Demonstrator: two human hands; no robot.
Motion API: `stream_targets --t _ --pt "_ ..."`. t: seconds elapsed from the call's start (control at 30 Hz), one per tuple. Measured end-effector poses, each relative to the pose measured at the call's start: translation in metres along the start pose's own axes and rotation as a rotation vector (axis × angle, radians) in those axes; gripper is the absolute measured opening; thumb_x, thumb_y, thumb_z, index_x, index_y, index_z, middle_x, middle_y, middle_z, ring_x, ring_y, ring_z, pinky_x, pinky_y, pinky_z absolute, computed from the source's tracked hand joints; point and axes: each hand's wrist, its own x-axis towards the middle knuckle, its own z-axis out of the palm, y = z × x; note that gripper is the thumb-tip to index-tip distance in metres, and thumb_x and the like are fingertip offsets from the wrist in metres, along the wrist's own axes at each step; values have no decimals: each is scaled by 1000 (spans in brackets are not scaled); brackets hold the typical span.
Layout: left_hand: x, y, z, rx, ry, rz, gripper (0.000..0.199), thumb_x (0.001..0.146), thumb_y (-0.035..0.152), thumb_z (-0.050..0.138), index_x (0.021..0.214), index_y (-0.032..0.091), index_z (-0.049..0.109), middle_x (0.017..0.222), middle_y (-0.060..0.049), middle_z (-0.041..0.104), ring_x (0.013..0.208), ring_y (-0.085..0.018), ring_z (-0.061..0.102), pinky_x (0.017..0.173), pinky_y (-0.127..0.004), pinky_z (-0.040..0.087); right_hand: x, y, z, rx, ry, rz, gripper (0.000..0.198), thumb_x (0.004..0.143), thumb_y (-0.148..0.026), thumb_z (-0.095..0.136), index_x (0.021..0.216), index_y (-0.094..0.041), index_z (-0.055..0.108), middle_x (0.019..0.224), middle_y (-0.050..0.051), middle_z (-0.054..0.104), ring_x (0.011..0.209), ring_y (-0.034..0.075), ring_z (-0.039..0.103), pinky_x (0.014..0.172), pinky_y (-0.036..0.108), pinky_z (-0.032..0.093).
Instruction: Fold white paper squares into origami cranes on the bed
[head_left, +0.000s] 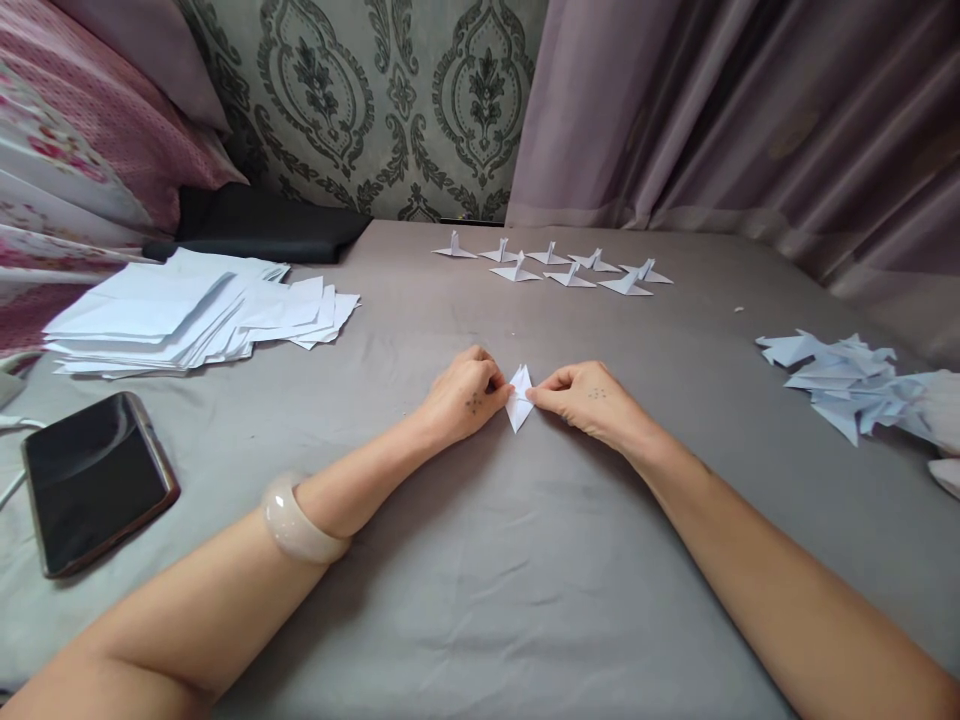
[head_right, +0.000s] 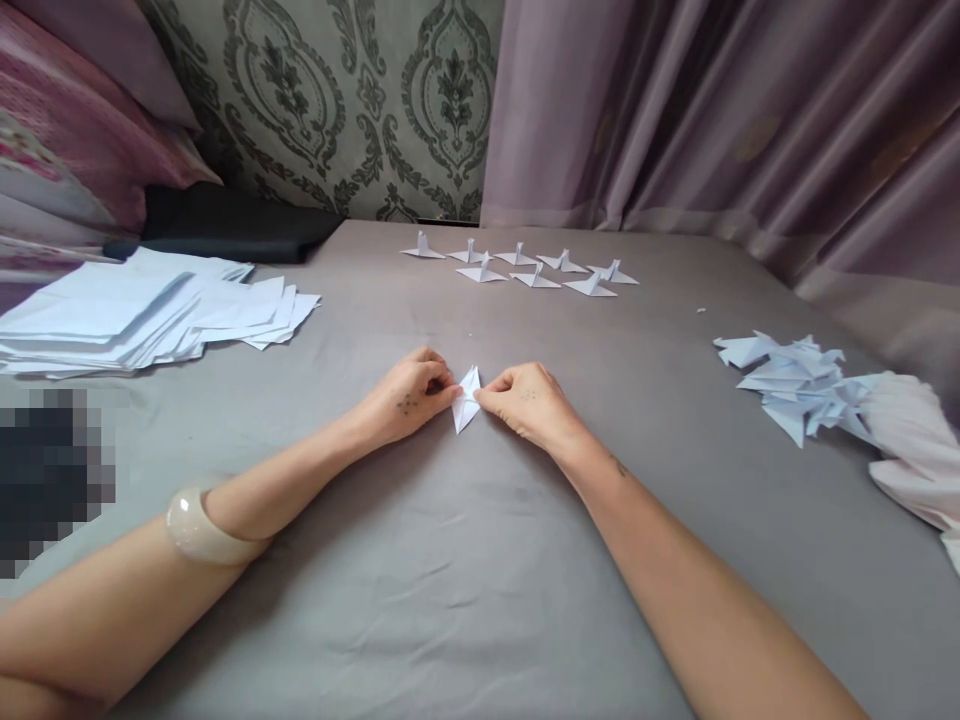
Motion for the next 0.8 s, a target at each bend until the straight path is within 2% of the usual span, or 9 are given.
stream_targets --t 0.17,0.4,0.5,0.57,0.67,0.8 --pt "-1 -6 5 6 41 58 16 83 29 53 74 18 61 98 -8 58 92 -21 56 76 -34 47 -2 2 0 5 8 -66 27 66 -46 63 61 -19 63 53 -3 50 45 7 36 41 22 27" --pt "-4 -5 6 22 48 76 15 84 27 52 73 18 57 96 -6 57 90 -20 54 75 -33 46 0 6 2 1 12 -66 27 66 -47 64 67 -20 67 56 -2 54 46 8 40 42 21 30" --pt "-6 -4 6 51 70 105 8 85 24 51 83 18 56 94 -6 56 89 -20 52 75 -32 45 1 4 2 -13 20 -56 27 65 -47 65 68 -20 67 57 -2 56 47 8 42 43 22 31" --pt "-7 -2 6 91 91 187 12 87 20 47 95 18 56 99 -7 56 91 -20 50 77 -31 44 0 3 2 -28 30 -51 27 65 -47 66 68 -20 67 58 -2 57 48 9 44 44 22 33" --pt "-9 1 5 182 27 336 25 90 13 36 100 18 58 101 -7 58 92 -19 48 79 -30 43 -1 4 3 -40 54 -72 26 66 -45 65 68 -20 68 61 -1 60 52 10 48 46 22 34" --pt "-13 9 1 358 -78 375 35 88 7 31 100 17 63 93 -8 59 84 -20 49 71 -30 41 -6 16 3 17 106 -176 24 75 -42 59 79 -20 69 66 0 64 56 12 53 52 23 39"
